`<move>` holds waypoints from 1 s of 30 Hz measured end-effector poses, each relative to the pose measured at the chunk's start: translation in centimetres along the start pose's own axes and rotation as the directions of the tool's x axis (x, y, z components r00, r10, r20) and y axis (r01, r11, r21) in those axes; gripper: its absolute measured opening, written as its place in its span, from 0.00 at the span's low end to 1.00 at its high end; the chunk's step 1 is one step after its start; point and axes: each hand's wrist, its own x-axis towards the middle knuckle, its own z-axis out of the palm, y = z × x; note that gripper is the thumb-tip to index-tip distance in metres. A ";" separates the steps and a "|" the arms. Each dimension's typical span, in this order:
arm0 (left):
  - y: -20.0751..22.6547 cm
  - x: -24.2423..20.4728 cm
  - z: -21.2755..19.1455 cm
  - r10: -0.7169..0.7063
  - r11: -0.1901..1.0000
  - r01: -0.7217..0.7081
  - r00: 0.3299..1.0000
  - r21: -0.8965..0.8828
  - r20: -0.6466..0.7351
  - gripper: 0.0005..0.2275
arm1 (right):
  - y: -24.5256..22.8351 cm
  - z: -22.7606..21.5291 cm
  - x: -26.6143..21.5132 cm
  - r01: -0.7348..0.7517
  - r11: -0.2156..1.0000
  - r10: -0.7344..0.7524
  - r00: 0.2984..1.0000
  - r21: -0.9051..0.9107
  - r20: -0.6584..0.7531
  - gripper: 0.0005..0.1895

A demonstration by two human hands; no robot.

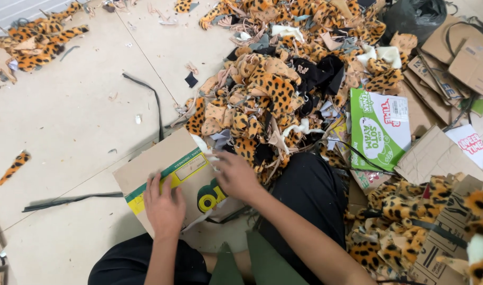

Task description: Stuffing leopard-print and white fabric scraps into a cardboard box on the floor.

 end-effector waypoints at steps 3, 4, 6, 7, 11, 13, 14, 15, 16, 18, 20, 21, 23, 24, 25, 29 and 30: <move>3.9 2.1 1.4 -0.021 0.989 0.018 1.000 -0.146 -0.016 0.08 | 5.7 0.8 -1.4 -0.437 0.898 0.437 0.899 -0.051 -0.009 0.08; 5.9 3.1 2.4 -0.023 0.990 0.020 1.000 -0.141 -0.015 0.08 | 6.3 -0.2 -1.3 -0.436 0.899 0.436 0.900 -0.047 -0.005 0.08; 10.1 5.0 4.4 -0.172 0.692 0.347 0.931 -0.634 0.322 0.06 | 7.8 -2.6 -1.3 -0.528 0.848 0.529 0.846 -0.031 0.060 0.11; 10.7 5.3 7.1 -0.177 0.690 0.347 0.932 -0.635 0.316 0.06 | 8.7 -2.5 -1.5 -0.521 0.853 0.522 0.850 -0.033 0.061 0.11; 13.7 6.6 14.5 -0.304 0.599 0.679 0.684 -0.424 0.663 0.17 | 11.2 -1.3 -1.9 -0.587 0.770 0.604 0.797 0.251 0.012 0.14; 15.3 7.1 15.1 -0.326 0.494 0.772 0.591 -0.400 0.738 0.24 | 11.5 -1.1 -1.8 -0.608 0.741 0.635 0.773 0.286 -0.002 0.14; 15.8 7.4 14.5 -0.376 0.458 0.792 0.585 -0.405 0.719 0.22 | 11.3 -1.3 -1.6 -0.621 0.718 0.648 0.761 0.315 0.023 0.12; 16.2 7.7 13.8 -0.426 0.422 0.809 0.576 -0.410 0.698 0.20 | 11.1 -1.4 -1.3 -0.634 0.692 0.661 0.749 0.345 0.050 0.12; 16.5 8.4 12.9 -0.424 0.425 0.808 0.575 -0.407 0.699 0.20 | 10.8 -2.1 -1.1 -0.636 0.689 0.664 0.746 0.347 0.049 0.12; 16.5 9.2 10.6 -0.397 0.182 0.879 0.476 -0.440 0.785 0.19 | 9.7 -3.2 -1.0 -0.653 0.587 0.708 0.701 0.478 0.089 0.13; 16.6 9.7 6.7 -0.306 -0.162 0.846 0.446 -0.508 0.841 0.19 | 10.7 -2.9 -1.2 -0.645 0.481 0.706 0.686 0.594 0.174 0.20; 16.3 9.9 4.6 -0.206 -0.497 0.717 0.449 -0.489 0.869 0.21 | 10.9 -2.5 -1.3 -0.630 0.362 0.686 0.679 0.687 0.262 0.28; 16.2 9.3 0.6 -0.226 -0.424 0.727 0.493 -0.540 0.840 0.25 | 5.6 -6.0 -0.1 -0.622 0.216 0.627 0.679 0.753 0.381 0.33; 16.1 9.0 -1.4 -0.233 -0.350 0.733 0.536 -0.584 0.812 0.30 | 3.0 -7.7 0.5 -0.612 0.065 0.553 0.679 0.788 0.482 0.37; 15.1 8.0 -1.5 -0.243 -0.355 0.727 0.536 -0.589 0.808 0.30 | 3.7 -6.6 0.3 -0.617 0.068 0.544 0.682 0.784 0.489 0.37; 11.5 4.4 -1.8 -0.203 -0.108 0.816 0.541 -0.568 0.816 0.33 | 9.0 0.3 -1.5 -0.463 -0.252 0.413 0.743 0.850 0.527 0.12; 10.7 3.8 -2.0 -0.178 -0.052 0.826 0.545 -0.561 0.819 0.35 | 11.1 2.7 -2.1 -0.485 -0.277 0.370 0.743 0.829 0.558 0.21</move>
